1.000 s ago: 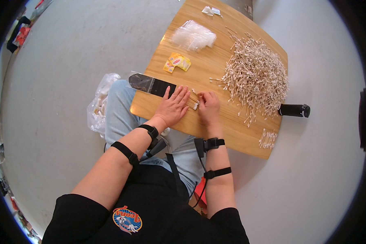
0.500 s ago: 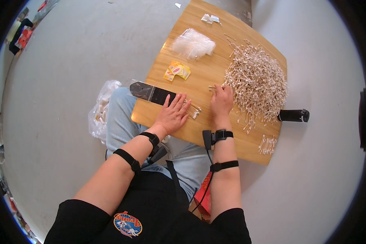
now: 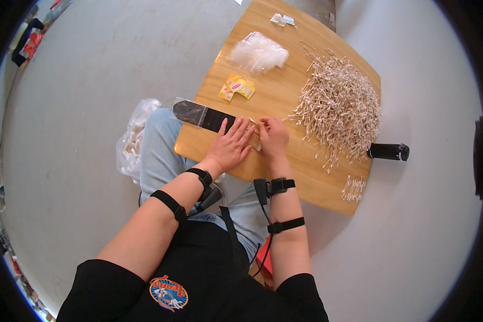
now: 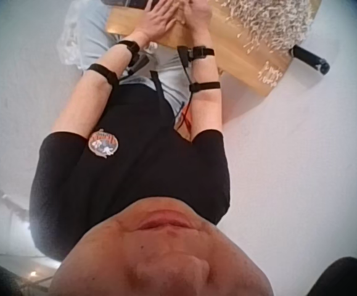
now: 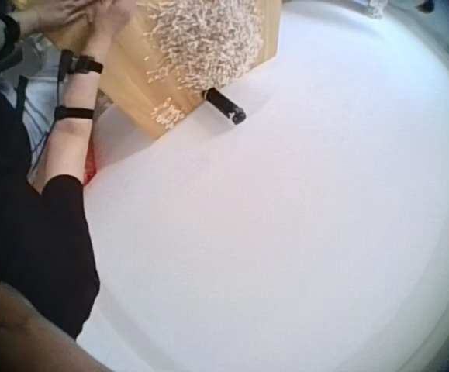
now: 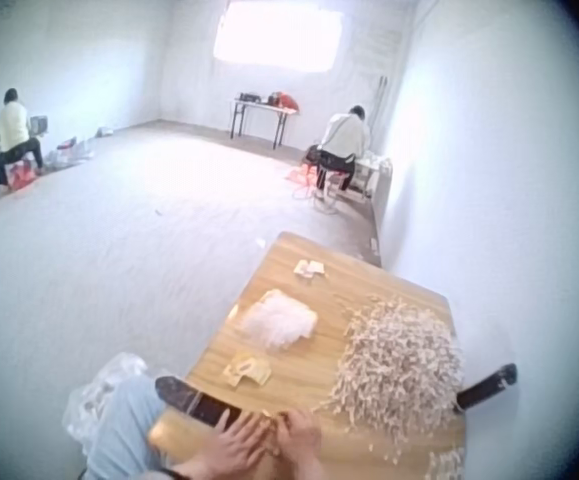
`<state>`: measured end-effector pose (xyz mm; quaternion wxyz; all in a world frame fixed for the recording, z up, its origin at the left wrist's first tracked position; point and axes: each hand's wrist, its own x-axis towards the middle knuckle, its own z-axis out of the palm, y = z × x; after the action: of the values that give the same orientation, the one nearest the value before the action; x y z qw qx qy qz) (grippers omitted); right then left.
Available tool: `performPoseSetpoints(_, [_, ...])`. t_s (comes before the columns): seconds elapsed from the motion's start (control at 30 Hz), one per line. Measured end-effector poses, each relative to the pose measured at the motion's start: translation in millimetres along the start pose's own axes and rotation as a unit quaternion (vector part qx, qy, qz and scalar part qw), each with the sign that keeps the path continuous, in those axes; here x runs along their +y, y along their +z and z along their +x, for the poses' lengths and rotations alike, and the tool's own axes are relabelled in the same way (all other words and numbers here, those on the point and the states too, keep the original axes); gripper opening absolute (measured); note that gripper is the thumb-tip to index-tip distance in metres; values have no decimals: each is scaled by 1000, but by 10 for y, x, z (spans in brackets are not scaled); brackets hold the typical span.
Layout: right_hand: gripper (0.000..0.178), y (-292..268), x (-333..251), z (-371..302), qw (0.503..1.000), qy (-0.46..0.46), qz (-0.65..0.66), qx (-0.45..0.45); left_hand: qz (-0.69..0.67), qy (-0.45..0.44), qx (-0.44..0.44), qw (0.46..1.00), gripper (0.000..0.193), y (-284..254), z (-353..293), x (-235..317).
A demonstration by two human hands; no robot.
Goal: Sorting and bundling cotton swabs on a small wooden table.
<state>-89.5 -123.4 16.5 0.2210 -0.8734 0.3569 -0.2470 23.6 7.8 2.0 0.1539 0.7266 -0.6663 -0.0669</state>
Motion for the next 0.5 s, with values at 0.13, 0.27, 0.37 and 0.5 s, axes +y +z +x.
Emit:
performPoseSetpoints(0.13, [8,-124,98,-78,996,83,27,20,3,0,21,1000,60,46,4,-19])
performPoseSetpoints(0.27, [8,-113,152,-57,999,37,-25,23,13,2,10,1000,60,77,-3,-12])
performPoseSetpoints(0.37, [7,-80,103,-35,997,73,11,34,2,1,20,1000,60,76,-6,-1])
performPoseSetpoints(0.5, [4,-38,42,-51,998,41,-3,39,8,-2,2,1000,61,47,-3,16])
